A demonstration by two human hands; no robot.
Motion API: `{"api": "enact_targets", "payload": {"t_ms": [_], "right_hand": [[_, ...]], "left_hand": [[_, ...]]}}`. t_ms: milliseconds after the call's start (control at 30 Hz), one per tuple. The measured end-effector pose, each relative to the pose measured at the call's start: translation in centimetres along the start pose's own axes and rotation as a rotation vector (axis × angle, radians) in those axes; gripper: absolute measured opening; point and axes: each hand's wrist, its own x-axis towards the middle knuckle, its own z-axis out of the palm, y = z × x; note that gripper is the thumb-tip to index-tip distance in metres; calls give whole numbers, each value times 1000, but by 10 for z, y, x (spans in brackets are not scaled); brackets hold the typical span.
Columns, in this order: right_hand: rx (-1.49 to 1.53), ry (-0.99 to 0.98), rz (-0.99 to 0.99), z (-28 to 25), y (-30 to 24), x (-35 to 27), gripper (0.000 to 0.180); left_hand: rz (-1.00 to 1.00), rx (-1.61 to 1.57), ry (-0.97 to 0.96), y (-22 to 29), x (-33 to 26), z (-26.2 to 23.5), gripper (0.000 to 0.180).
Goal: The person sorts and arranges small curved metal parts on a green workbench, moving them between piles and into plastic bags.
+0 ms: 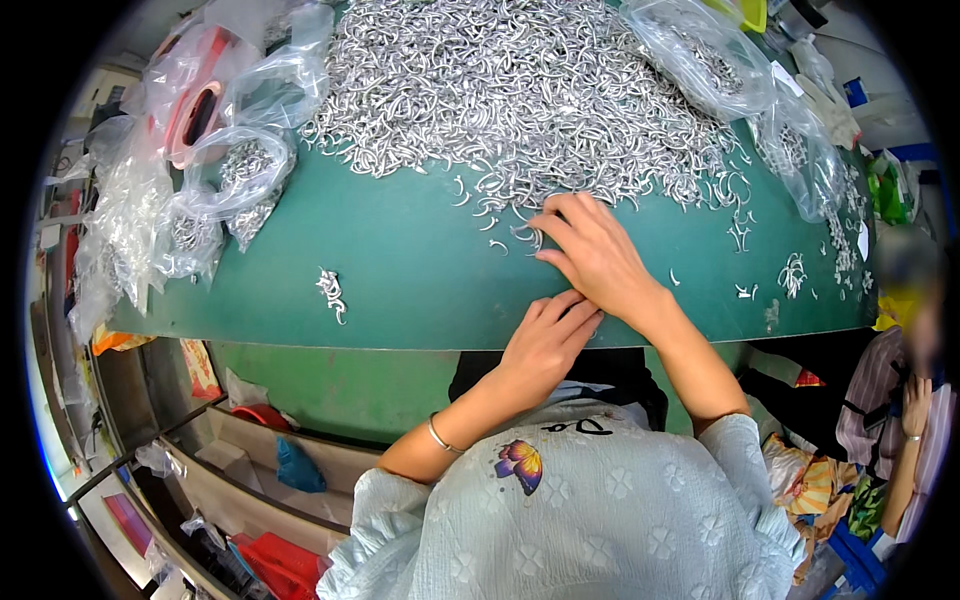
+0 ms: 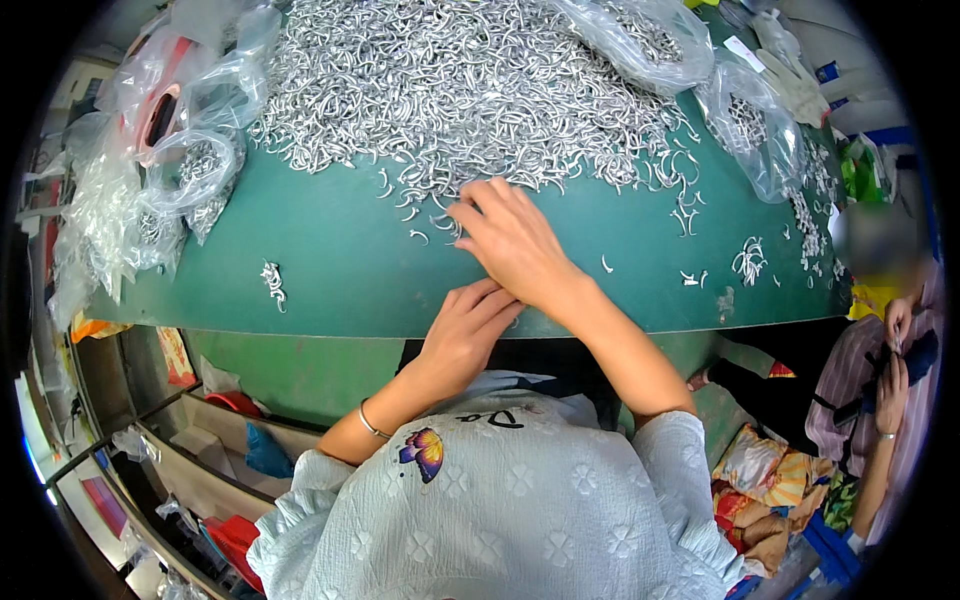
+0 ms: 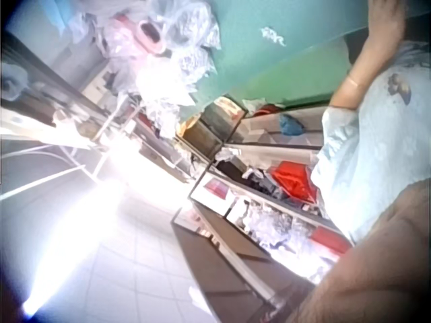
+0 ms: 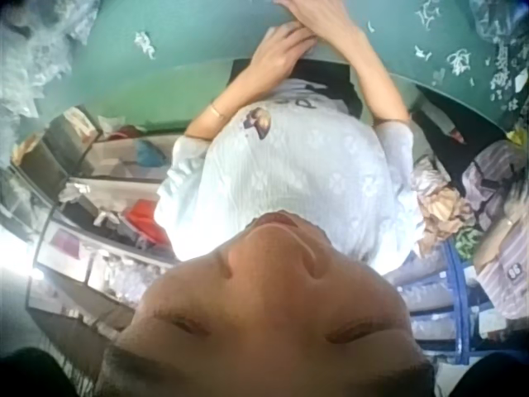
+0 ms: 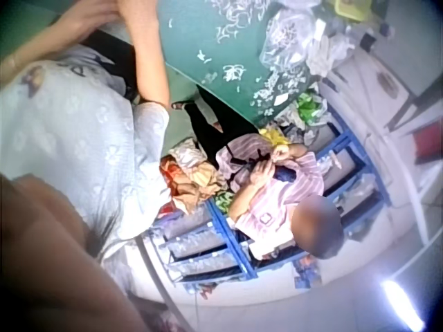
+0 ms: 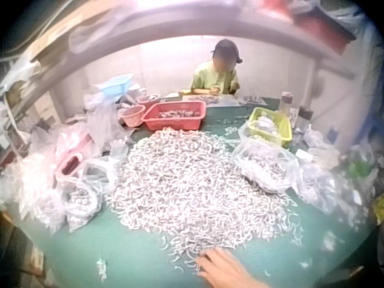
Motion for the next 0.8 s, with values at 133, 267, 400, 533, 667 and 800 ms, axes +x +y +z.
{"api": "enact_targets", "payload": {"t_ms": [133, 267, 400, 533, 667, 800], "right_hand": [[-113, -48, 33, -14, 8, -18, 19], [-119, -37, 100, -24, 0, -27, 18], [-68, 20, 70, -9, -3, -16, 16], [-105, -163, 76, -26, -5, -30, 16], [75, -271, 109, -47, -7, -49, 17], [68, -2, 174, -37, 5, -37, 17]], "left_hand": [[8, 10, -18, -1, -4, -1, 38], [-17, -34, 23, -2, -7, 1, 37], [-9, -35, 26, -1, -6, 1, 38], [-52, -44, 54, -3, -10, 1, 35], [-138, -13, 122, 2, -9, 2, 36], [-153, 56, 53, 6, 0, -2, 40]]}}
